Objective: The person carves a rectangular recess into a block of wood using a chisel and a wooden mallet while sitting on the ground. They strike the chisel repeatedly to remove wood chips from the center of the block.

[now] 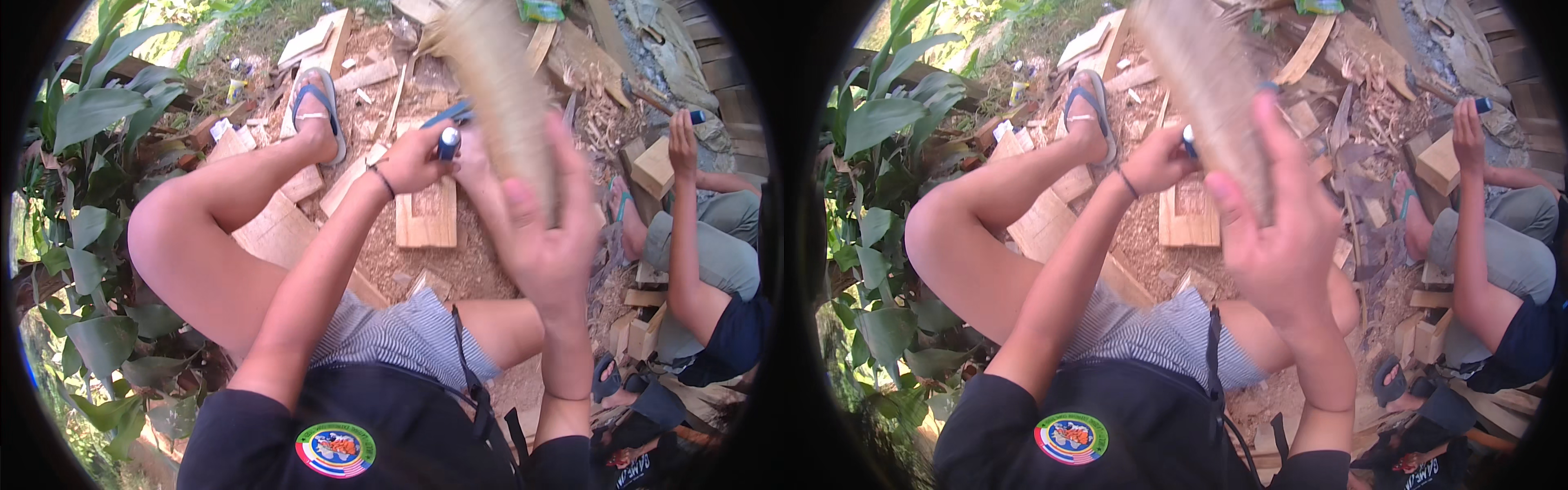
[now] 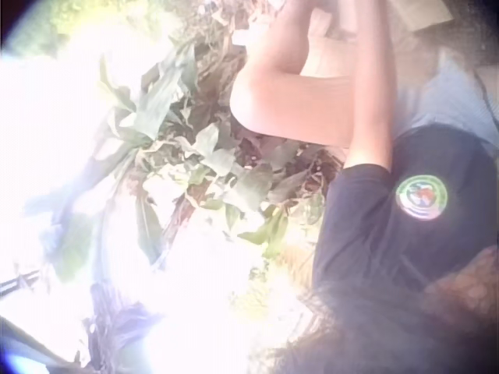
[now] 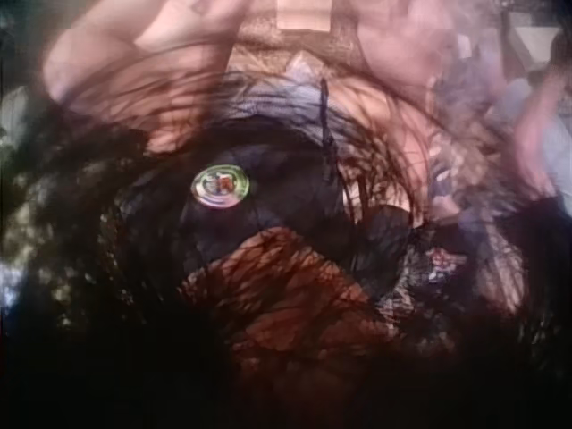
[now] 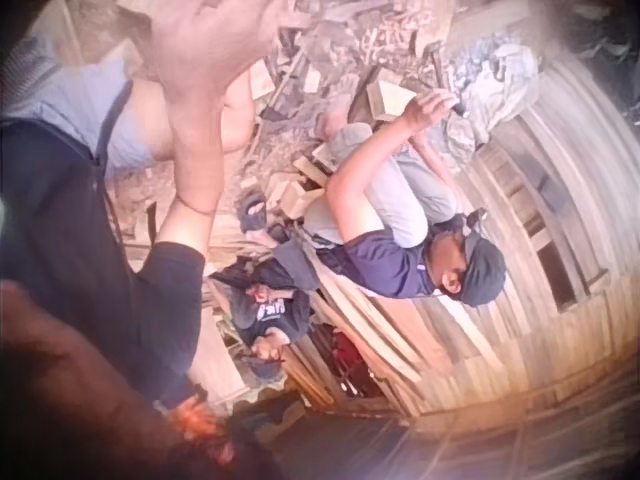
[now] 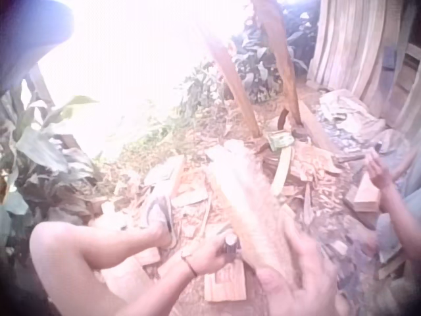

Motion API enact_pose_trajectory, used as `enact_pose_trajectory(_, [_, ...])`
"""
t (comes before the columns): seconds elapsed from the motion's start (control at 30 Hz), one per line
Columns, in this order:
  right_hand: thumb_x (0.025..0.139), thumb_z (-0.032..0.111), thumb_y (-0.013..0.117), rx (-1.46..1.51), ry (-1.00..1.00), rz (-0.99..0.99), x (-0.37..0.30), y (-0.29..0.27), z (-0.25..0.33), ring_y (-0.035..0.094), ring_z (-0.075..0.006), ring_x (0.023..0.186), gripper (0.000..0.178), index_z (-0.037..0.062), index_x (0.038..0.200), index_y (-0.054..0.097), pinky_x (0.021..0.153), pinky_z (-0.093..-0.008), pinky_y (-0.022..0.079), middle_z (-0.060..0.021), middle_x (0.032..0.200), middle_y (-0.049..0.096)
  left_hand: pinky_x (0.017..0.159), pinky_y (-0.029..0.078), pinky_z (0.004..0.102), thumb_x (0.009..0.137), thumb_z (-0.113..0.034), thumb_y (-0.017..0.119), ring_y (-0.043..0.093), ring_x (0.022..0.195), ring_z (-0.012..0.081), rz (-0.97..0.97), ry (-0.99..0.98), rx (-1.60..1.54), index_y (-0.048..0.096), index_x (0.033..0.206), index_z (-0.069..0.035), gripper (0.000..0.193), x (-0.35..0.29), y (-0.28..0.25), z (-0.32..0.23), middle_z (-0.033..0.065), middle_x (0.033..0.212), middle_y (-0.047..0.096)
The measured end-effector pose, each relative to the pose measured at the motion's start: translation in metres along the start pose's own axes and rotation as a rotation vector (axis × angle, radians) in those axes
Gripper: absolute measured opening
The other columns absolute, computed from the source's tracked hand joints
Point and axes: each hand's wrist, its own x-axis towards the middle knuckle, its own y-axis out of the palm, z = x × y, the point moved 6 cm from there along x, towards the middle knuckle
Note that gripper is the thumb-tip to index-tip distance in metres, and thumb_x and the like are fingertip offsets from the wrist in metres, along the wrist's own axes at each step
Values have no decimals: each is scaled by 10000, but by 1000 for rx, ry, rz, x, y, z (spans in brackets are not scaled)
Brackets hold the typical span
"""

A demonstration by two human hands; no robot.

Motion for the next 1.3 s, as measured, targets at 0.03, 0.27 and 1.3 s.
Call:
enact_pose_trajectory(0.03, [922,262,690,21,-23,-119,-2,6,0,700,-362,883,647,4,1437,397,750,-389,573,-240,1191,623,711,516,377,801,-76,744,681,800,248,9,-5,-103,526,962,-33,275,4,-2,4,156,870,684])
enact_pose_trajectory(0.27, [920,320,657,384,-69,-190,30,5,-13,685,-408,894,615,64,1421,407,719,-471,567,-251,1164,613,782,552,367,808,-91,748,701,869,259,-11,-3,-65,516,1383,-133,621,11,-2,6,120,901,707])
enact_pose_trajectory(1.3, [1032,415,471,711,762,-478,-136,205,-113,490,-393,1256,700,-113,1438,256,1066,-453,371,-323,1355,455,495,486,242,895,-149,657,635,573,94,-622,-110,-527,540,1004,-38,194,52,-10,14,69,742,650])
